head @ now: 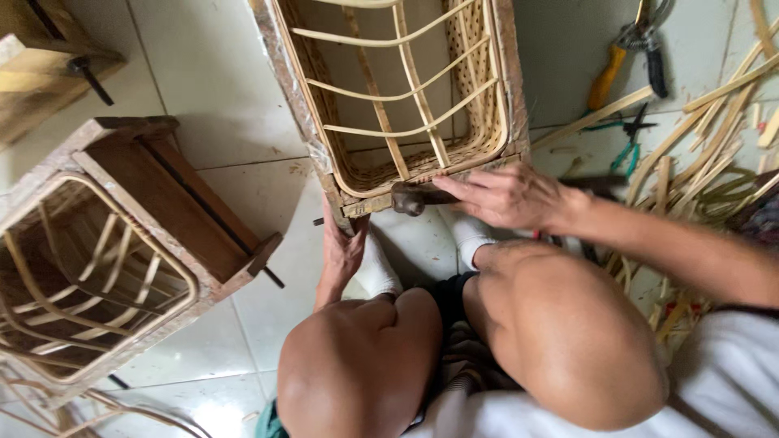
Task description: The person assembles a woven basket by hammering a wooden frame, applying glue to the joints, and pressing the woven material into place. They use a hammer, pliers, scissors, and a glue bottle to secure the structure.
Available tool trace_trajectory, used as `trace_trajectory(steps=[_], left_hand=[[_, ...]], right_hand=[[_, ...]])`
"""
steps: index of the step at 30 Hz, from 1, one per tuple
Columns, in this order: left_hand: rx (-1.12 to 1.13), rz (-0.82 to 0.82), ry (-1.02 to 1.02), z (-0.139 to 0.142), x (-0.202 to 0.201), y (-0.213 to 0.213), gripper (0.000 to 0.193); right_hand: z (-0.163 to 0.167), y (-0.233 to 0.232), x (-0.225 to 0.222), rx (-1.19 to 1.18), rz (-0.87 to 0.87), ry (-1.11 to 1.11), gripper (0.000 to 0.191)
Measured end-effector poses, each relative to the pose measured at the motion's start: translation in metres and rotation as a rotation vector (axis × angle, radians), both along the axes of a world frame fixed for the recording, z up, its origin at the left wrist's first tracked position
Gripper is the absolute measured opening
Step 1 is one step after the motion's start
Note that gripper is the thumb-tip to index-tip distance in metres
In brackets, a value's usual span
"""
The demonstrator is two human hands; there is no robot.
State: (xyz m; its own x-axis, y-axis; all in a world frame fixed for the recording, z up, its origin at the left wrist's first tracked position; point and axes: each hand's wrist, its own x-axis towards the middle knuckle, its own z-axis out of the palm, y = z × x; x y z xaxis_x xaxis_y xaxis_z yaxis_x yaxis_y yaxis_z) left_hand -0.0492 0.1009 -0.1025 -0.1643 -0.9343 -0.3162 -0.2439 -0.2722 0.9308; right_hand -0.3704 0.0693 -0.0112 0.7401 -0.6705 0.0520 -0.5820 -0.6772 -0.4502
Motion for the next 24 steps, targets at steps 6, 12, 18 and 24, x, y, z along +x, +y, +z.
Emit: trace_trajectory(steps=[6,12,18,24], left_hand=[[0.019,-0.002,-0.032,-0.002,0.004,0.003,0.073],[-0.008,-0.01,-0.02,-0.005,0.002,0.002,0.071],[-0.016,0.0,0.011,0.007,-0.001,-0.002,0.064],[0.024,-0.014,-0.042,0.014,-0.002,-0.004,0.059]], right_hand=[[0.018,0.016,-0.032,-0.155,-0.107,0.021,0.051],[0.019,0.026,-0.034,-0.097,-0.164,-0.041,0.055],[0.0,0.027,-0.049,-0.075,-0.155,0.006,0.055],[0.014,0.063,-0.088,-0.049,-0.505,-0.075,0.05]])
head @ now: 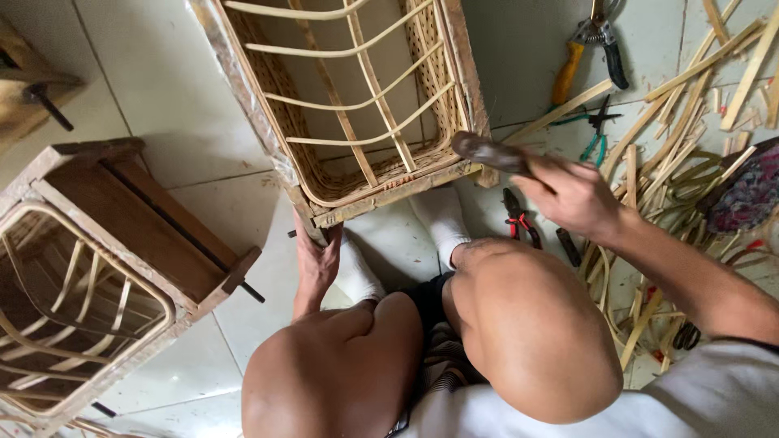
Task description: The person assembles a woven basket by hammering a wooden frame, applying glue to the joints, and pressing the woven material into place. They use a hammer, pliers, scissors, and a glue bottle to secure the structure.
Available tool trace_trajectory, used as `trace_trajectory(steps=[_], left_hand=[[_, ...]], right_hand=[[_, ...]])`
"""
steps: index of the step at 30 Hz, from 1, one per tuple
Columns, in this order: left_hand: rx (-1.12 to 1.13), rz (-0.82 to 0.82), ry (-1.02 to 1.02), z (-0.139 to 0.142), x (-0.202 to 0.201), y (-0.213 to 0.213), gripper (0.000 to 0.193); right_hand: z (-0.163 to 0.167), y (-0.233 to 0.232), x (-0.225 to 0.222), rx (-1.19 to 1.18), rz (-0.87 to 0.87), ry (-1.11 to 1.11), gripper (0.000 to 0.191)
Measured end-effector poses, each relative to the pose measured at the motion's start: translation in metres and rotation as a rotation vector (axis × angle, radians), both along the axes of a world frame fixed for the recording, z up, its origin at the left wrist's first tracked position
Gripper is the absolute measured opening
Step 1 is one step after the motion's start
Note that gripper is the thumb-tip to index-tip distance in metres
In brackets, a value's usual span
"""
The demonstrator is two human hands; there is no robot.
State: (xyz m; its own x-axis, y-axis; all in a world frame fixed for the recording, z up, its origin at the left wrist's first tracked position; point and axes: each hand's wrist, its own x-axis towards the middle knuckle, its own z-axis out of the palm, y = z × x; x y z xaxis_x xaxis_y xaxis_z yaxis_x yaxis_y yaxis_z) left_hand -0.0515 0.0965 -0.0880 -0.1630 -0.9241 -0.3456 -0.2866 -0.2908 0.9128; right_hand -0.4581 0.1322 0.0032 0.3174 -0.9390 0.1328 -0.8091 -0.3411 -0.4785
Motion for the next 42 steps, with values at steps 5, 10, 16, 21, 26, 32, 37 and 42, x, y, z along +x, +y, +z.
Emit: trace_trajectory(steps=[5,10,16,21,26,32,37,42], left_hand=[[-0.017,0.001,-0.016,-0.001,0.0,0.002,0.06],[0.011,-0.014,-0.045,-0.001,0.001,0.004,0.063],[0.267,0.011,0.269,0.007,0.025,-0.012,0.082],[0.236,0.265,0.35,-0.002,0.023,-0.037,0.053],[0.246,0.315,0.341,-0.003,0.017,-0.045,0.05],[0.256,0.313,0.375,-0.003,0.019,-0.05,0.053],[0.29,0.342,0.366,-0.007,0.02,-0.052,0.059],[0.271,0.329,0.395,-0.007,0.019,-0.054,0.063]], right_hand=[[-0.003,0.011,-0.004,-0.035,0.085,0.138,0.044],[-0.01,0.012,-0.004,0.117,-0.23,-0.097,0.047],[-0.012,0.016,-0.01,0.171,-0.277,-0.204,0.042],[-0.009,0.002,-0.003,0.105,-0.241,-0.124,0.042],[-0.007,-0.02,0.0,0.245,-0.297,-0.164,0.041],[-0.016,-0.051,-0.004,0.228,-0.304,-0.167,0.036],[-0.018,-0.087,-0.01,0.266,-0.323,-0.25,0.032],[-0.008,-0.114,-0.007,0.117,-0.182,-0.126,0.031]])
